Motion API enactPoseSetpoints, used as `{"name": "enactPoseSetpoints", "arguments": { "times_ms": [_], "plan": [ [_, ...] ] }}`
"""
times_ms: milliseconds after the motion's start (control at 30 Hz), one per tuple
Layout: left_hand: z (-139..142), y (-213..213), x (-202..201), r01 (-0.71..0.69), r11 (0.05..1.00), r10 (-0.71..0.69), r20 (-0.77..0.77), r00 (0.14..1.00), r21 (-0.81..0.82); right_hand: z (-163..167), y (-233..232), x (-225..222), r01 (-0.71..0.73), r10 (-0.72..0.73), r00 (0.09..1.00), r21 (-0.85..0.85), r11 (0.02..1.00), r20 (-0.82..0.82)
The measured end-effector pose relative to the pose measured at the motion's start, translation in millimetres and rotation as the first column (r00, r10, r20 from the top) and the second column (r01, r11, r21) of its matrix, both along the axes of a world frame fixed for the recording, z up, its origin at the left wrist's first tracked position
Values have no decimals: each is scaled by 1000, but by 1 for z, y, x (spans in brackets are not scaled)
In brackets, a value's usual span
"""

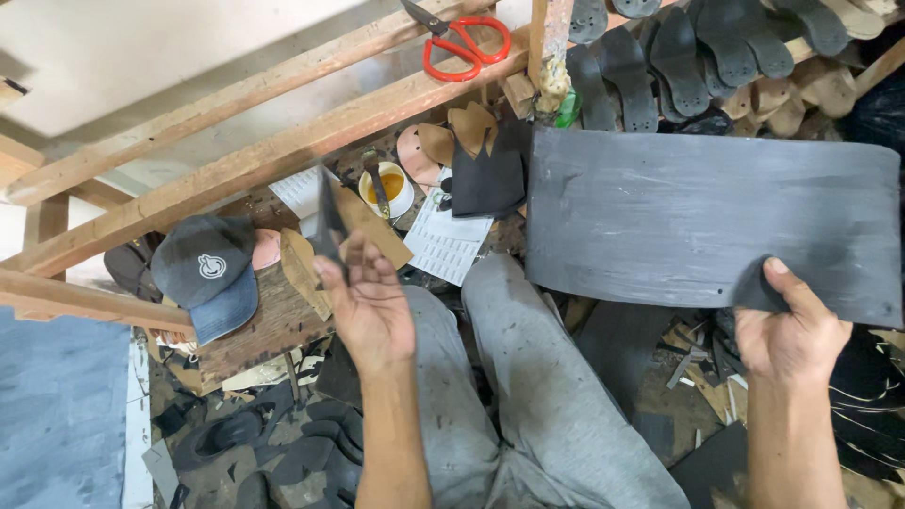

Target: The person uses red-handled shears to cut shoe insoles from a large sheet of black rubber material. They place a template on the sheet, cut around it, and then trim the edges of the cut piece. The finished insoles are placed on a nearby wooden shelf.

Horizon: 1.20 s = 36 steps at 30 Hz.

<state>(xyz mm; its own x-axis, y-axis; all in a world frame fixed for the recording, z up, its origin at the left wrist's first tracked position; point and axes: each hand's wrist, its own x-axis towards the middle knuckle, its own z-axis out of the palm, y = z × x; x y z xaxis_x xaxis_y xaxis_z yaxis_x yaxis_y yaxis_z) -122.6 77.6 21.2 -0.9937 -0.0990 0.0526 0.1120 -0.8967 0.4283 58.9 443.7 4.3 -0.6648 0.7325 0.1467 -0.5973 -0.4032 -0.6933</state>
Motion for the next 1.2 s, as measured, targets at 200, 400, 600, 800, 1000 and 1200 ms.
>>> {"name": "enactPoseSetpoints", "arguments": {
  "times_ms": [200, 400, 600, 800, 1000, 1200],
  "plan": [
    [-12, 11, 17, 362, 887, -324, 173, 930, -287, 10, -44, -20, -89, 94, 994, -79, 993, 59],
    [-20, 8, 37, 441, 659, -411, 200, 890, -609, 18, -86, -34, -157, 171, 956, -77, 985, 236],
    [-31, -53, 39, 270, 603, -230, 161, 960, -751, 7, -86, -36, -366, 382, 924, -363, 857, -28],
    [-47, -128, 44, 212, 531, -64, 210, 975, -820, -26, -75, -46, -274, 318, 947, -391, 879, 52],
    [-48, -193, 66, 267, 490, 14, 313, 949, -830, -23, -42, -41, -180, 211, 966, -198, 964, 151],
    [-45, -192, 80, 471, 362, -55, 486, 872, -804, 49, -8, -27, -431, 408, 887, 69, 900, 217]
  ]
}}
